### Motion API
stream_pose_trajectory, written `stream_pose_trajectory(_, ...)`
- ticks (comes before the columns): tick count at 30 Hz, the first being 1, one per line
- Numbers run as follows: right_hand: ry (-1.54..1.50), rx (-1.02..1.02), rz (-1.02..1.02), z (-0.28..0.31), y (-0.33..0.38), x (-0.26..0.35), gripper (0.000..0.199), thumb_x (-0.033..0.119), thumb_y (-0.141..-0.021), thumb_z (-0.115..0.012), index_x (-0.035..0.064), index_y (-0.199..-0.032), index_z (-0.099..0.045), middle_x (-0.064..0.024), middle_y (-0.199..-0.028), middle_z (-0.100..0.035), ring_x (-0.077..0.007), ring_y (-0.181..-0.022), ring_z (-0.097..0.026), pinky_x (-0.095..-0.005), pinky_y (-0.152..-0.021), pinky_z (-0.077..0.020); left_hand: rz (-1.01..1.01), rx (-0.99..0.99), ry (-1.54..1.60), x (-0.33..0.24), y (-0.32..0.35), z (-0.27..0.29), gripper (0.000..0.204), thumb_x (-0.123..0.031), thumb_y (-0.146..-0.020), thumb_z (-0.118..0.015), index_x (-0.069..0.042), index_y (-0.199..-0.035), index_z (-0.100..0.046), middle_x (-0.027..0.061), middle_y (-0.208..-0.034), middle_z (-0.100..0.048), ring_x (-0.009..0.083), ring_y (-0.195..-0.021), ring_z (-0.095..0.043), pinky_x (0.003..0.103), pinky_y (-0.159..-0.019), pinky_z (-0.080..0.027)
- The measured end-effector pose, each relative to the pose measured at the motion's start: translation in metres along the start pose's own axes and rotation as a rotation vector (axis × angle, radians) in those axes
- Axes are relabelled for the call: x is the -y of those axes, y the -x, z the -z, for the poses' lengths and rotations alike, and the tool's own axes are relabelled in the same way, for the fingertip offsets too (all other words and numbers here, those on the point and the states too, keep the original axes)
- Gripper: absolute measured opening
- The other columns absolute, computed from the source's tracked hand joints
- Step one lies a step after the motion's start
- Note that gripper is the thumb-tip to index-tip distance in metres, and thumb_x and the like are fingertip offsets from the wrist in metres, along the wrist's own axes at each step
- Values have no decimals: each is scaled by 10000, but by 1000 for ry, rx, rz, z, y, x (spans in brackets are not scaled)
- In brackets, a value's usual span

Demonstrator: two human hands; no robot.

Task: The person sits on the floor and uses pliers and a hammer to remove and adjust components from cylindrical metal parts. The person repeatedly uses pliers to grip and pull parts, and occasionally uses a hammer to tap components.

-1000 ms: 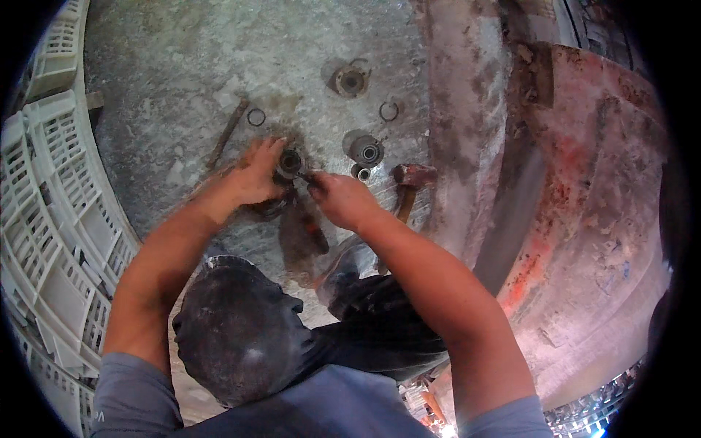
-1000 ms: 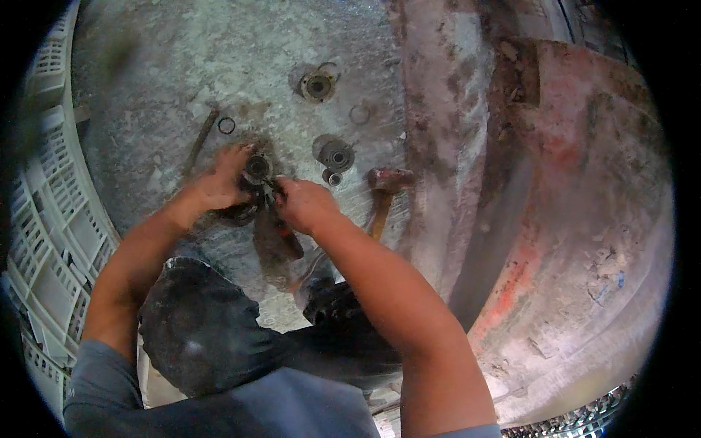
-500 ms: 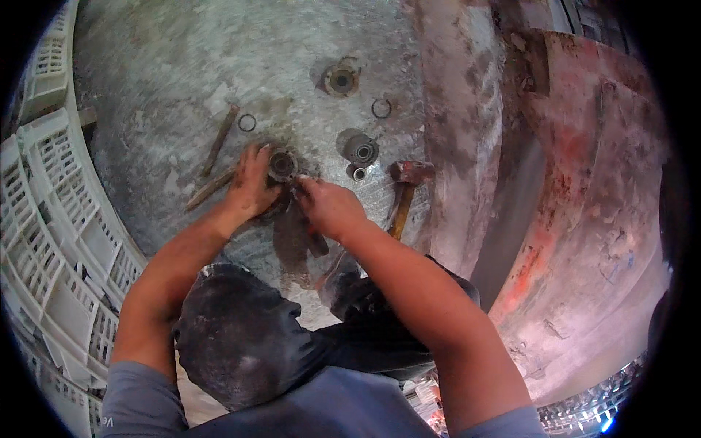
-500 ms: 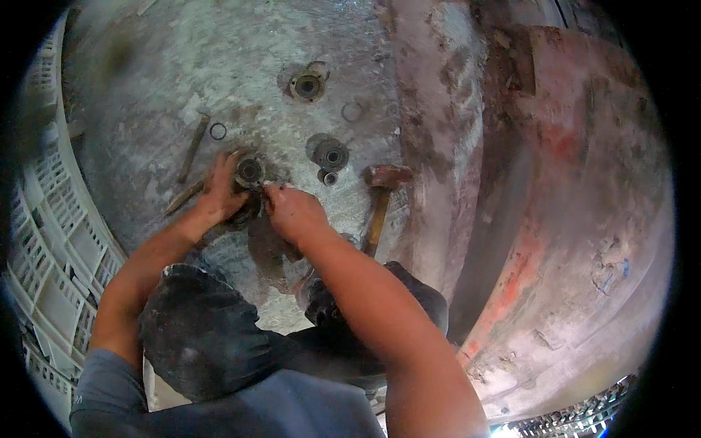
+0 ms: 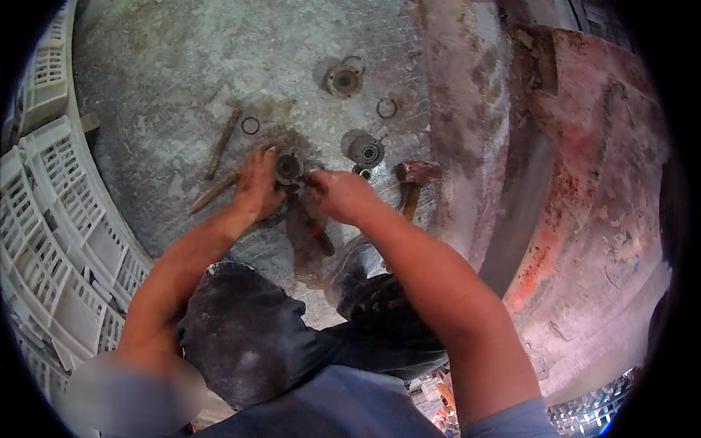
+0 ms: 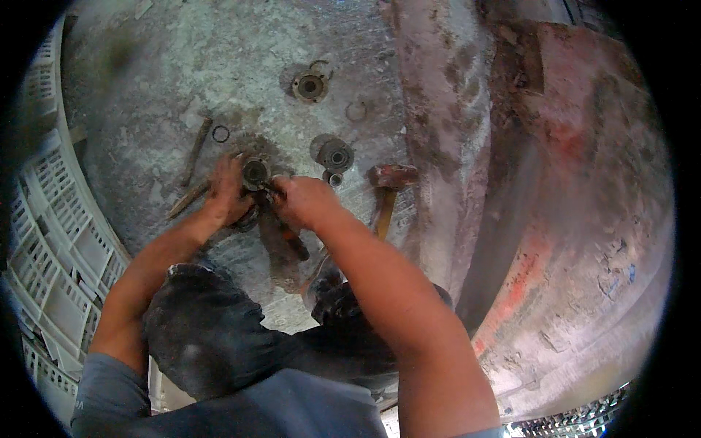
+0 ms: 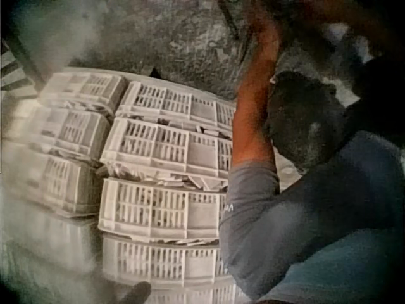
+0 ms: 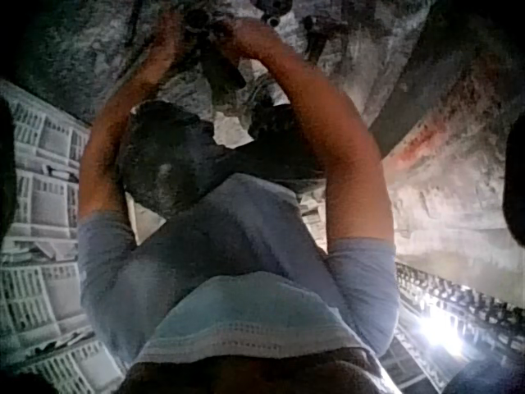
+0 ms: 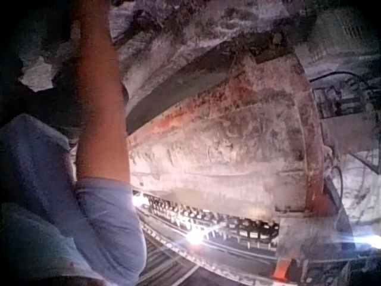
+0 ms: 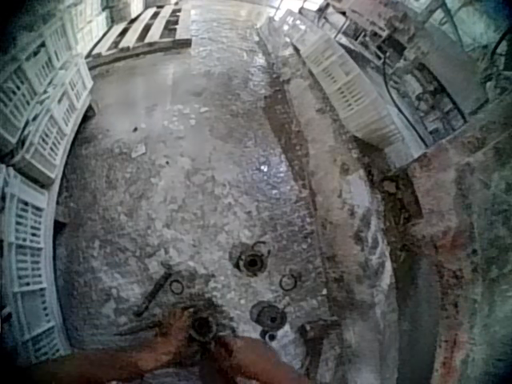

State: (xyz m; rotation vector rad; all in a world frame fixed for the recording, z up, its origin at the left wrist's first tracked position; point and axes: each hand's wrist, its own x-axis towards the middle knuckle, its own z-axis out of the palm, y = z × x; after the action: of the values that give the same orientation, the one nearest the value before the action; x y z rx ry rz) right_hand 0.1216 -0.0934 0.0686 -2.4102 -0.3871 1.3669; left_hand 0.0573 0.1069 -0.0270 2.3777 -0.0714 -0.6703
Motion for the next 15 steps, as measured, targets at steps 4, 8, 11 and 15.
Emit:
stream_pose_trajectory(4,10,-14,31,-3,-3,-5,330,364,-937,-569,121,-1146,-648,-160,-1036,-692,-384,-978,-646,-493,-824,-512,3,45,39,-10,-3,12,827,-198,-730,-758,-43,-1429,-345,251,-1397,-371,462,-1304,-368,535,-1100,-336)
stream_pose_trajectory(8,1,26,52,1,-6,-1,333,360,-943,-565,139,-1178,-646,-156,-1036,-693,-382,-976,-647,-496,-820,-512,33,69,51,-6,-2,9,827,-186,-730,-759,-42,-1427,-339,243,-1370,-380,457,-1293,-375,531,-1099,-336)
stream_pose_trajectory(11,27,36,36,-2,-8,-2,332,362,-947,-558,149,-1186,-646,-152,-1029,-695,-380,-977,-649,-493,-813,-516,-8,25,53,-4,-1,5,833,-174,-723,-759,-36,-1425,-333,245,-1363,-381,461,-1284,-378,531,-1092,-340)
stream_pose_trajectory(15,62,1,50,-2,-6,-1,307,368,-953,-548,144,-1140,-643,-146,-1002,-698,-382,-956,-655,-492,-795,-523,-35,-6,80,-7,0,8,839,-165,-718,-755,-25,-1424,-325,251,-1360,-378,473,-1280,-375,536,-1088,-340)
